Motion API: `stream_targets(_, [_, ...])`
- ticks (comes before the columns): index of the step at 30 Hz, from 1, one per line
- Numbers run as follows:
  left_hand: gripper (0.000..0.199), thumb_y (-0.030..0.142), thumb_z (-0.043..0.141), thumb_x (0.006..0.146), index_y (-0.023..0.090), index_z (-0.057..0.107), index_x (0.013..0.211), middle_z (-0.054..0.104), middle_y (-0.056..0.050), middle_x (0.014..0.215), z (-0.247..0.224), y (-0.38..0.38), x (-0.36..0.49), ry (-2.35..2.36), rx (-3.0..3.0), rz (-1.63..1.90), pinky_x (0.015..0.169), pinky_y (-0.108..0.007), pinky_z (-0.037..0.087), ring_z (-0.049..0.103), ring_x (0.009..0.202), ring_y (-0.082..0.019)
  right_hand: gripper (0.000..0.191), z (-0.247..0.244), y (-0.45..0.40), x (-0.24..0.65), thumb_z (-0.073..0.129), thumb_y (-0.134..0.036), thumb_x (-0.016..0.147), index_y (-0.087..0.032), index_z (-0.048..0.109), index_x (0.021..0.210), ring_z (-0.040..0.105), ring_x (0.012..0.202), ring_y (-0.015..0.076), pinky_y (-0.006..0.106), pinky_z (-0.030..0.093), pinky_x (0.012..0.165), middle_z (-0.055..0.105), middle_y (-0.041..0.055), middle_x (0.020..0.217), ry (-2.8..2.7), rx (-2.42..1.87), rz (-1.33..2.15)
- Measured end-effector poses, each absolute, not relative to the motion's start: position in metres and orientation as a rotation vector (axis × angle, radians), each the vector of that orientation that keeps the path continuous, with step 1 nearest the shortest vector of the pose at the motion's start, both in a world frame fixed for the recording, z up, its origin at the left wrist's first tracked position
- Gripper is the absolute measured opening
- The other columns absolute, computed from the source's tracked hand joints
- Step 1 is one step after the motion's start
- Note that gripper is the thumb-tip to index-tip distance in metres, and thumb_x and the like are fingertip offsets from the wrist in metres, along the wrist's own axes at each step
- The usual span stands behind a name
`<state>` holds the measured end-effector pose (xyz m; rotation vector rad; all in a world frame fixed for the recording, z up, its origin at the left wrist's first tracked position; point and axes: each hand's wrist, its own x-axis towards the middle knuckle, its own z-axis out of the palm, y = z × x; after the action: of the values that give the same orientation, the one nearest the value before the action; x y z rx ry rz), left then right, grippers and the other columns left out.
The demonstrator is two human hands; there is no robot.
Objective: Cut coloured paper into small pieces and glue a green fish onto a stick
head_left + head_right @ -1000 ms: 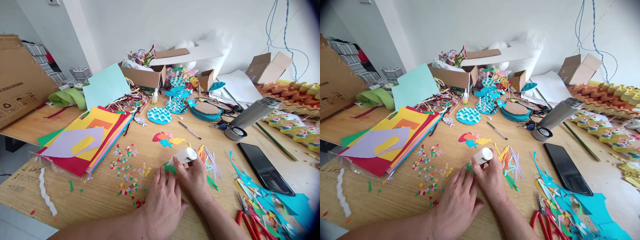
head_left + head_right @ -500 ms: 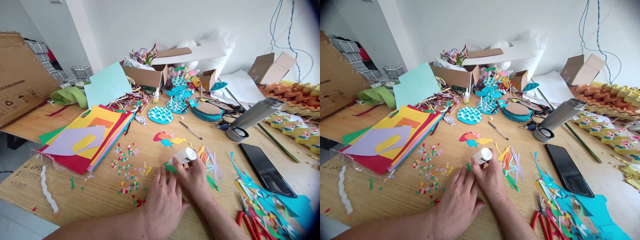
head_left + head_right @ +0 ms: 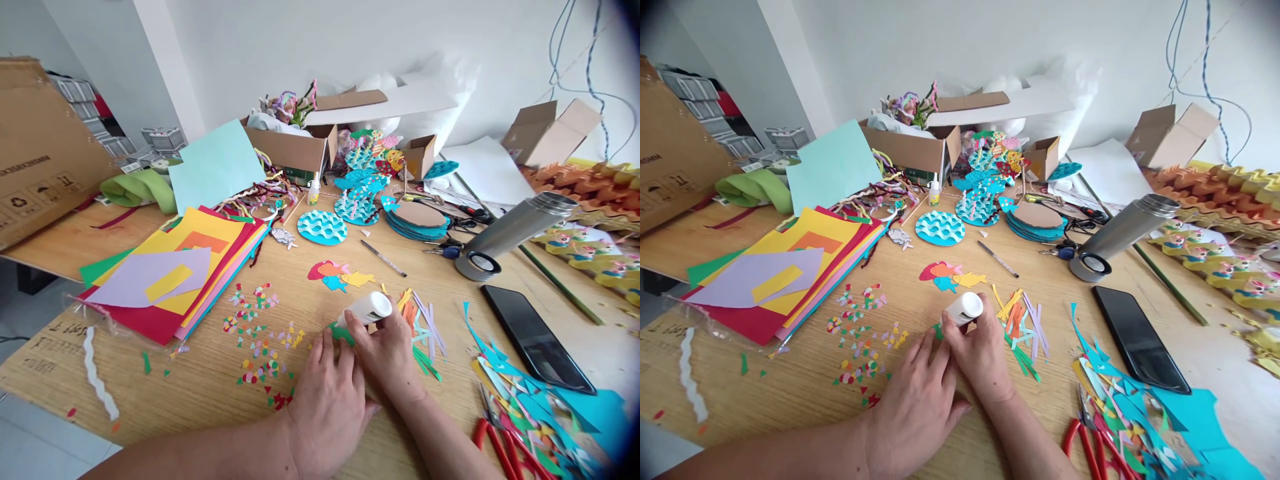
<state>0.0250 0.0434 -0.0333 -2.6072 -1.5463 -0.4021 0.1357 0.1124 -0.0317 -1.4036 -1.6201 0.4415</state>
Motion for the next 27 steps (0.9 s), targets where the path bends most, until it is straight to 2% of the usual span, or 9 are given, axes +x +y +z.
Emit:
stream_targets(14, [0.062, 0.052, 0.052, 0.083, 0.004, 0.054, 0.122, 0.057, -0.022, 0.122, -0.0345, 0.0418, 0.0255, -1.561, -2.624, -0.395, 0.097, -0.048, 0.04, 0.049, 0.118, -0.036, 0.022, -0.0349, 0.1132, 0.1356, 0.061, -0.031, 0.078, -0.023, 0.041, 0.074, 0.045, 0.053, 0.0111, 0.024, 0.039, 0.051, 0.045, -0.0059, 0.063, -1.643, -1.447, 0.421])
stream_targets(27, [0.06, 0.052, 0.052, 0.083, 0.004, 0.057, 0.119, 0.058, -0.022, 0.12, -0.0316, 0.0441, 0.0246, -1.551, -2.652, -0.346, 0.095, -0.048, 0.04, 0.05, 0.118, -0.038, 0.022, -0.0381, 0.1133, 0.1367, 0.062, -0.029, 0.077, -0.023, 0.041, 0.074, 0.045, 0.052, 0.0102, 0.023, 0.039, 0.048, 0.044, -0.0066, 0.063, -1.594, -1.4, 0.478])
